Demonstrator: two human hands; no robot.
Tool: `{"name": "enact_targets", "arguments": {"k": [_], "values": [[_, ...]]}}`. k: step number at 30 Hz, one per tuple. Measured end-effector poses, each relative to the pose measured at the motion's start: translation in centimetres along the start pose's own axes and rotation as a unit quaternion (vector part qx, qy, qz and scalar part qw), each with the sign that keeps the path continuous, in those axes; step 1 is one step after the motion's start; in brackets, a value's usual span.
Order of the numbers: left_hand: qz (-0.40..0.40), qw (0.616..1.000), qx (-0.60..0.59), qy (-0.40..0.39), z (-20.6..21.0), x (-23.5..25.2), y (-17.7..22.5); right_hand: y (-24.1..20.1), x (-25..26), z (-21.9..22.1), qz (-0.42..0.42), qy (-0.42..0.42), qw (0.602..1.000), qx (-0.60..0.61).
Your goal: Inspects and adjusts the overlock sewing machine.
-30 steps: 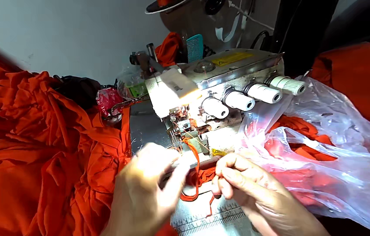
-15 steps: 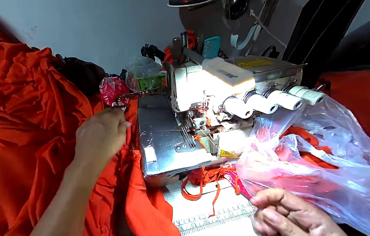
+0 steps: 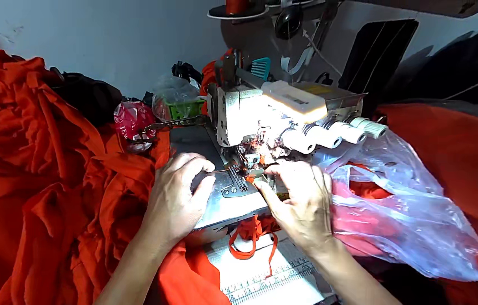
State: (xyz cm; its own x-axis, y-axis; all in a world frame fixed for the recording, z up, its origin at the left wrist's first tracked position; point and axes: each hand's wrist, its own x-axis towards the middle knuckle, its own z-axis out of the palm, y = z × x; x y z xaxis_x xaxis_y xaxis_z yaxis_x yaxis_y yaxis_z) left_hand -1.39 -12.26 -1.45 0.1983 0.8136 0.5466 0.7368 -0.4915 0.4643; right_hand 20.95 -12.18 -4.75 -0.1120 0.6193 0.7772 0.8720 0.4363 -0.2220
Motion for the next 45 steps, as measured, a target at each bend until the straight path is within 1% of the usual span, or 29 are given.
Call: {"name": "enact_targets", "arguments": {"k": [3, 5, 7, 12, 16, 18, 20, 22, 24, 26, 29, 31, 34, 36, 38, 40, 42, 44, 45], "values": [[-0.010, 1.000, -0.014, 0.002, 0.0, -0.2, 0.0, 0.8, 0.4, 0.5, -0.051, 0.017, 0.998, -0.028], [-0.014, 1.000, -0.018, 0.009, 0.1, -0.4, 0.0, 1.9, 0.4, 0.2, -0.093, 0.014, 0.994, -0.048], [-0.016, 1.000, -0.019, 0.016, 0.1, -0.3, -0.2, 2.7, 0.4, -0.5, -0.112, 0.014, 0.991, -0.068], [-0.018, 0.999, -0.029, 0.018, 0.2, -0.4, 0.1, 2.3, -2.6, -3.5, -0.091, 0.010, 0.994, -0.064], [0.000, 1.000, -0.010, -0.010, -0.3, 0.2, 0.2, 2.7, -6.1, -5.7, -0.051, -0.070, 0.996, 0.014], [0.016, 0.999, 0.017, -0.026, -0.6, 0.9, 0.3, 3.1, -6.0, -7.2, -0.028, -0.130, 0.989, 0.068], [0.024, 0.998, 0.053, -0.035, -0.6, 1.7, 0.7, 3.3, -5.4, -8.1, -0.024, -0.168, 0.981, 0.099], [0.022, 0.994, 0.097, -0.037, -0.2, 2.4, 1.1, 3.3, -5.0, -8.2, -0.021, -0.166, 0.980, 0.111], [0.020, 0.992, 0.123, -0.035, 0.1, 2.5, 1.2, 3.3, -4.7, -8.2, 0.003, -0.154, 0.979, 0.134], [0.005, 0.992, 0.123, -0.021, 0.0, 2.3, 1.3, 3.3, -4.0, -8.3, 0.050, -0.142, 0.969, 0.194], [-0.031, 0.993, 0.109, 0.014, 0.0, 1.9, 1.3, 3.4, -2.5, -8.2, 0.112, -0.130, 0.932, 0.319], [-0.048, 0.993, 0.100, 0.035, 0.0, 1.6, 1.1, 3.2, -1.9, -7.7, 0.118, -0.121, 0.920, 0.354], [-0.095, 0.990, 0.081, 0.059, -0.1, 1.2, 0.9, 2.5, -1.7, -6.6, 0.111, -0.138, 0.929, 0.324], [-0.125, 0.987, 0.062, 0.077, 0.0, 0.9, 0.7, 1.7, -1.9, -5.9, 0.101, -0.182, 0.940, 0.270], [-0.121, 0.987, 0.039, 0.102, -0.2, 0.0, 0.6, 0.6, -1.8, -5.1, 0.072, -0.221, 0.950, 0.210], [-0.092, 0.987, 0.034, 0.126, -0.6, -1.8, 1.4, -0.6, -1.5, -4.3, 0.050, -0.252, 0.951, 0.171], [-0.077, 0.985, 0.026, 0.155, -0.6, -4.2, 3.6, -1.1, -1.3, -3.6, 0.034, -0.239, 0.956, 0.167], [-0.095, 0.979, 0.000, 0.181, 0.8, -6.8, 6.1, -0.9, -1.4, -3.3, 0.042, -0.185, 0.960, 0.208], [-0.109, 0.976, -0.014, 0.190, 1.9, -8.0, 6.8, -0.7, -1.4, -3.4, 0.056, -0.163, 0.954, 0.245]]}}
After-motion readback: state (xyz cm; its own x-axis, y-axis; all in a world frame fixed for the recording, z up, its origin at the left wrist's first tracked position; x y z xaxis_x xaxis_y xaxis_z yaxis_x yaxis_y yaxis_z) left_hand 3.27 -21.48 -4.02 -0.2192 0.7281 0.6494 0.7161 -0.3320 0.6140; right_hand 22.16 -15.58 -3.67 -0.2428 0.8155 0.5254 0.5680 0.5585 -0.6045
